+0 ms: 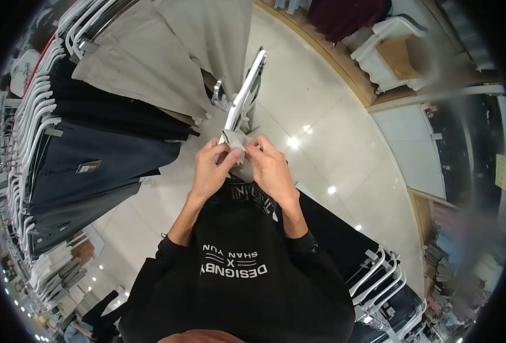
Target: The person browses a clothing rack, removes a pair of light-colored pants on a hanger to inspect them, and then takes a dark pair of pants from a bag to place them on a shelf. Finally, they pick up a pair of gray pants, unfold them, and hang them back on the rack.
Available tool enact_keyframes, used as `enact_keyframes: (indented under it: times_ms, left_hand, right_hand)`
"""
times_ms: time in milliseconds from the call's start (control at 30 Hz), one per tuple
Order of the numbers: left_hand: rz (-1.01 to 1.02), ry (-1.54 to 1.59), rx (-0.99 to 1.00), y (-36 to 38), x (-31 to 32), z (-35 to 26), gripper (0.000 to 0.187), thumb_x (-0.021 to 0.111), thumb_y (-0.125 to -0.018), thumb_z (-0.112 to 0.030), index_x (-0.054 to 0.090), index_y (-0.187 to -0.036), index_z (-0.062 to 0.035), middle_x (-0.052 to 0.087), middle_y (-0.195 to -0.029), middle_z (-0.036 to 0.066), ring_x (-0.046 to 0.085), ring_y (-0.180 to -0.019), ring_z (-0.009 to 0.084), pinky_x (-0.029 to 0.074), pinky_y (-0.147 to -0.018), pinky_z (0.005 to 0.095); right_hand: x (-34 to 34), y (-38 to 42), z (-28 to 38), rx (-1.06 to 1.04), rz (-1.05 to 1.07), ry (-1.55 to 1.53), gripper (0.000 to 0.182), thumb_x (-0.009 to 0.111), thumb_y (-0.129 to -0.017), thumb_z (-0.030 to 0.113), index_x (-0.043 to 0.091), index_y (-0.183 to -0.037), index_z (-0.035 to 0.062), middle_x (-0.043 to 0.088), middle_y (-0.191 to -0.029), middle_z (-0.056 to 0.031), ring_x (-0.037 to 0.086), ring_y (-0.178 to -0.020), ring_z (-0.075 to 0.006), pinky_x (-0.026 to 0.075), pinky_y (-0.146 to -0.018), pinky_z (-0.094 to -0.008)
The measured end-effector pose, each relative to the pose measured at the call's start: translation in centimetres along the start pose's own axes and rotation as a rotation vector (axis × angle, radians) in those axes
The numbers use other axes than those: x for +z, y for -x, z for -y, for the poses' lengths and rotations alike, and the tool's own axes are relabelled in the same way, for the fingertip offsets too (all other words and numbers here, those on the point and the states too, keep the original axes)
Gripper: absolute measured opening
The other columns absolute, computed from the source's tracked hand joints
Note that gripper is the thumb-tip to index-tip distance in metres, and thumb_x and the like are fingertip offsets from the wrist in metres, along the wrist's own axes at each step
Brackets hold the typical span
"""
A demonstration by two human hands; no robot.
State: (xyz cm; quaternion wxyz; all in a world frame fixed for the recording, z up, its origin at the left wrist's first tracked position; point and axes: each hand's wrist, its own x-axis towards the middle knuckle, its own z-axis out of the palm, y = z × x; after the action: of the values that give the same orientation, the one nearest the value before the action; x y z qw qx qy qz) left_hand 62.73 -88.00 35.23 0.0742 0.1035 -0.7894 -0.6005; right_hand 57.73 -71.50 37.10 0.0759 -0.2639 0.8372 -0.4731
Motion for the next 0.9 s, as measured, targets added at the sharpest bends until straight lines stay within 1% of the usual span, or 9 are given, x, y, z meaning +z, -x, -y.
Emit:
enact_keyframes:
  times_ms: [100, 200, 300, 400, 500, 600, 700, 800, 900]
  left_hand:
    - [0.003, 0.050, -0.021, 0.3, 0.0, 0.2, 0.018, 0.076, -0.087, -0.019, 0.075, -0.087, -0.0011, 0.047, -0.069, 0.005, 0.043, -0.061, 0.0153, 0.033, -0.055, 0.0320]
    - [0.040, 0.029, 0.009, 0.9, -0.4, 0.2, 0.012, 0.075, -0.087, -0.012, 0.074, -0.088, 0.0006, 0.050, -0.072, 0.006, 0.046, -0.063, 0.0150, 0.036, -0.057, 0.0312]
    - [0.074, 0.047, 0.004, 1.6, -0.9, 0.2, 0.008, 0.075, -0.084, -0.003, 0.072, -0.088, 0.0025, 0.054, -0.076, 0.005, 0.049, -0.067, 0.0137, 0.039, -0.059, 0.0293]
    - [0.087, 0.039, -0.003, 1.8, -1.1, 0.4, 0.007, 0.074, -0.083, -0.001, 0.072, -0.088, 0.0025, 0.055, -0.077, 0.005, 0.049, -0.067, 0.0143, 0.039, -0.060, 0.0294]
    - [0.095, 0.023, 0.004, 2.1, -1.1, 0.3, 0.008, 0.073, -0.084, -0.001, 0.072, -0.090, 0.0030, 0.053, -0.076, 0.005, 0.049, -0.066, 0.0135, 0.039, -0.059, 0.0288]
    - [0.095, 0.019, -0.015, 2.2, -1.3, 0.3, 0.009, 0.073, -0.085, -0.004, 0.071, -0.091, 0.0026, 0.051, -0.074, 0.004, 0.047, -0.063, 0.0124, 0.037, -0.056, 0.0286]
    - [0.055, 0.055, -0.027, 2.2, -1.4, 0.4, 0.010, 0.072, -0.086, -0.006, 0.071, -0.092, 0.0016, 0.049, -0.071, 0.004, 0.045, -0.058, 0.0118, 0.036, -0.053, 0.0290]
    - [0.003, 0.029, -0.007, 2.0, -2.5, 0.9, 0.011, 0.070, -0.086, -0.007, 0.069, -0.091, 0.0030, 0.050, -0.073, 0.003, 0.044, -0.060, 0.0096, 0.035, -0.053, 0.0271]
    - [-0.072, 0.101, -0.001, 1.8, -2.9, 1.8, 0.009, 0.068, -0.087, -0.006, 0.069, -0.089, 0.0026, 0.050, -0.074, 0.003, 0.045, -0.061, 0.0088, 0.035, -0.053, 0.0267]
  right_hand:
    - [0.2, 0.1, 0.1, -0.021, 0.009, -0.046, 0.017, 0.059, -0.089, -0.001, 0.062, -0.106, -0.0041, 0.057, -0.095, -0.0161, 0.063, -0.080, -0.0334, 0.051, -0.067, -0.0393]
    - [0.0, 0.4, 0.1, 0.036, 0.151, -0.176, 0.021, 0.061, -0.092, 0.007, 0.061, -0.108, -0.0056, 0.058, -0.098, -0.0175, 0.062, -0.083, -0.0329, 0.050, -0.068, -0.0392]
    - [0.7, 0.8, 1.1, 0.077, 0.187, -0.338, 0.024, 0.062, -0.093, 0.012, 0.060, -0.109, -0.0059, 0.060, -0.098, -0.0173, 0.061, -0.079, -0.0295, 0.050, -0.068, -0.0380]
    - [0.9, 1.1, 1.1, 0.146, 0.202, -0.322, 0.023, 0.060, -0.094, 0.013, 0.061, -0.106, -0.0060, 0.061, -0.090, -0.0154, 0.058, -0.073, -0.0251, 0.047, -0.065, -0.0368]
    - [1.9, 1.3, 0.6, 0.126, 0.075, -0.287, 0.015, 0.059, -0.095, 0.010, 0.063, -0.098, -0.0045, 0.053, -0.073, -0.0068, 0.046, -0.062, -0.0099, 0.037, -0.053, -0.0299]
    - [2.5, 1.5, 0.7, 0.152, 0.019, -0.241, 0.015, 0.057, -0.095, 0.009, 0.064, -0.093, -0.0041, 0.052, -0.065, -0.0053, 0.045, -0.062, -0.0083, 0.036, -0.052, -0.0291]
    - [2.9, 2.0, -0.5, 0.230, -0.050, -0.140, 0.016, 0.055, -0.094, 0.008, 0.065, -0.093, -0.0057, 0.051, -0.063, -0.0047, 0.044, -0.060, -0.0072, 0.036, -0.052, -0.0285]
    - [2.3, 2.0, -0.7, 0.349, -0.208, -0.142, 0.019, 0.058, -0.092, 0.010, 0.068, -0.097, -0.0044, 0.051, -0.057, -0.0087, 0.046, -0.054, -0.0131, 0.041, -0.054, -0.0313]
    - [1.6, 2.3, -2.4, 0.392, -0.351, -0.103, 0.019, 0.060, -0.089, 0.010, 0.071, -0.098, -0.0034, 0.054, -0.058, -0.0079, 0.048, -0.055, -0.0103, 0.042, -0.054, -0.0304]
